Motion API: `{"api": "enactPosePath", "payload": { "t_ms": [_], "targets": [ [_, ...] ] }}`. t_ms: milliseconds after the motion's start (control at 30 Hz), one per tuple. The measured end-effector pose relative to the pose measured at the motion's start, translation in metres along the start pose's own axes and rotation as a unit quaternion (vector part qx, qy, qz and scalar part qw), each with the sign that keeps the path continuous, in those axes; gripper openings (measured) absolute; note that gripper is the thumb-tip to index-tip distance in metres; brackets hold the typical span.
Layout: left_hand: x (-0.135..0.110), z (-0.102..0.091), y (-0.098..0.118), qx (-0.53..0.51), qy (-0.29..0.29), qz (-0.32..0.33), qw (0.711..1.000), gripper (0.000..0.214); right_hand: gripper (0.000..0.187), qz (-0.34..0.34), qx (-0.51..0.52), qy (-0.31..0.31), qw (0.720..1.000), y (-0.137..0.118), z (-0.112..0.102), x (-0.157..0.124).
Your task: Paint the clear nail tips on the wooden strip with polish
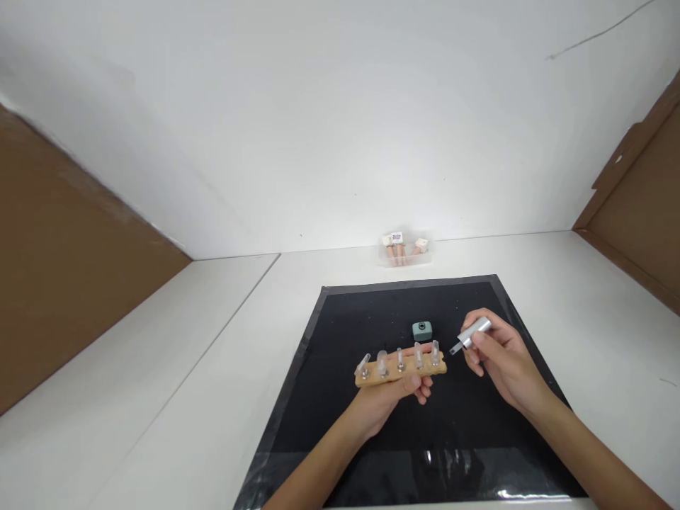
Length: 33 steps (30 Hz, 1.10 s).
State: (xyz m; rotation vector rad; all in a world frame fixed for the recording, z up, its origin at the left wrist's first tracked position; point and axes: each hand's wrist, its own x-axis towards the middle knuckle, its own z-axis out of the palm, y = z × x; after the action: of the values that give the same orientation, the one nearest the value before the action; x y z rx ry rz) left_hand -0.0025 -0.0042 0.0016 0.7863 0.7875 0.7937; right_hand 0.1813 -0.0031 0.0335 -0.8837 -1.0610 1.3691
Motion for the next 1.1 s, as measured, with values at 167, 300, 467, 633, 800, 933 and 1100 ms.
{"api": "enactPosePath", "payload": {
  "t_ms": [167,300,467,633,800,933,1100],
  "targets": [
    [0.001,-0.001,-0.001,-0.003,-0.001,0.002,1.000,0.070,0.033,-0.004,-0.019,0.017,1.000,0.001,0.001,0.003],
    [0.002,-0.001,-0.002,-0.003,-0.007,0.004,1.000,0.069,0.033,-0.019,-0.058,0.005,0.998,0.007,-0.001,0.004],
    [0.002,-0.001,-0.001,-0.001,-0.019,0.000,1.000,0.063,0.032,-0.037,-0.079,0.003,0.996,0.011,-0.003,0.005],
    [0.000,-0.001,0.001,0.014,-0.037,-0.011,0.999,0.060,0.033,-0.040,-0.095,0.013,0.995,0.012,-0.003,0.006],
    [0.001,0.000,0.000,0.021,-0.045,-0.017,0.999,0.063,0.034,-0.042,-0.106,0.011,0.993,0.011,-0.002,0.006],
    [0.002,0.001,0.000,0.013,-0.039,-0.025,0.999,0.066,0.038,-0.045,-0.123,0.013,0.991,0.011,-0.002,0.006],
    [0.002,0.000,0.000,0.014,-0.049,-0.020,0.998,0.062,0.040,-0.040,-0.135,0.017,0.990,0.011,-0.002,0.006]
  ]
}}
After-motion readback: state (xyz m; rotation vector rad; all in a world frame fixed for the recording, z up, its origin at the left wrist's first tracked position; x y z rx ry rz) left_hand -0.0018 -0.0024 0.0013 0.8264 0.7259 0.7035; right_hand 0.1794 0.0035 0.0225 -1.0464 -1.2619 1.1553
